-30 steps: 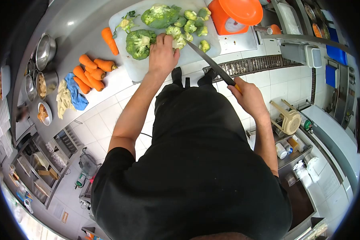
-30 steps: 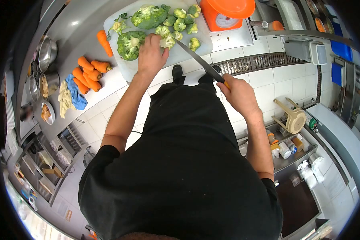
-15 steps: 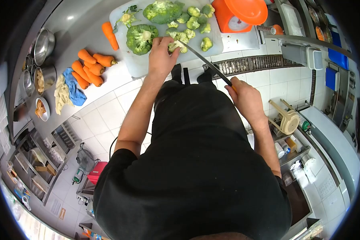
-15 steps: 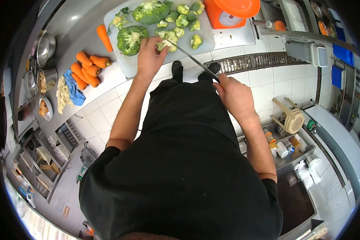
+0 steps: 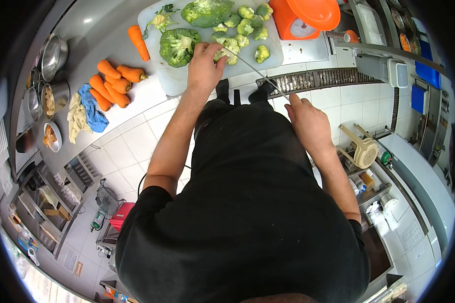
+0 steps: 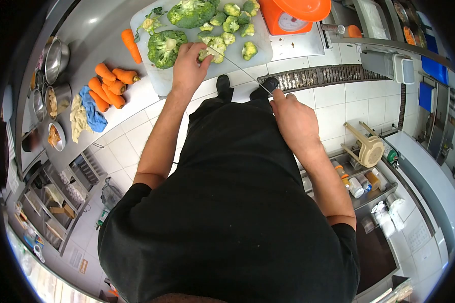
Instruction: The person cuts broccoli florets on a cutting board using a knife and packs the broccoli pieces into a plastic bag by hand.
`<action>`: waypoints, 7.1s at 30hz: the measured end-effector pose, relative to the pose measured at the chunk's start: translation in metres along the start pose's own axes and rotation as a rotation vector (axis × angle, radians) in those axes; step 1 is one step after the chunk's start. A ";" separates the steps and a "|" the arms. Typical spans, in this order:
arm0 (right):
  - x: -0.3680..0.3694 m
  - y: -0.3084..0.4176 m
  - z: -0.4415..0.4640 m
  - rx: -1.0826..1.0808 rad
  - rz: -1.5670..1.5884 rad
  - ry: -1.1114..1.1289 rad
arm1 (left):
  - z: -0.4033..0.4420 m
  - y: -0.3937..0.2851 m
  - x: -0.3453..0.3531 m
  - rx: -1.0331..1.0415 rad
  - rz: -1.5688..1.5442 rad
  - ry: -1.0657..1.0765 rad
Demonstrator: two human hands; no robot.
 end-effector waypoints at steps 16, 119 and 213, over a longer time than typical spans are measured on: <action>0.043 -0.001 0.042 -0.091 0.032 0.028 | -0.003 0.011 0.002 -0.021 -0.087 -0.024; 0.151 -0.086 0.007 0.385 1.274 0.398 | 0.012 -0.028 0.032 0.062 -0.008 -0.294; 0.077 0.080 0.090 -0.935 0.056 0.049 | -0.257 0.091 0.131 -0.507 -1.576 -1.610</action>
Point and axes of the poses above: each hand's wrist, its own z-axis towards the middle knuckle, its own x-axis out of the palm, y = z × x, the point moved 7 cm from there along z, towards the middle knuckle, and after that the axes turned 6 degrees about x, right-handed, at the moved point
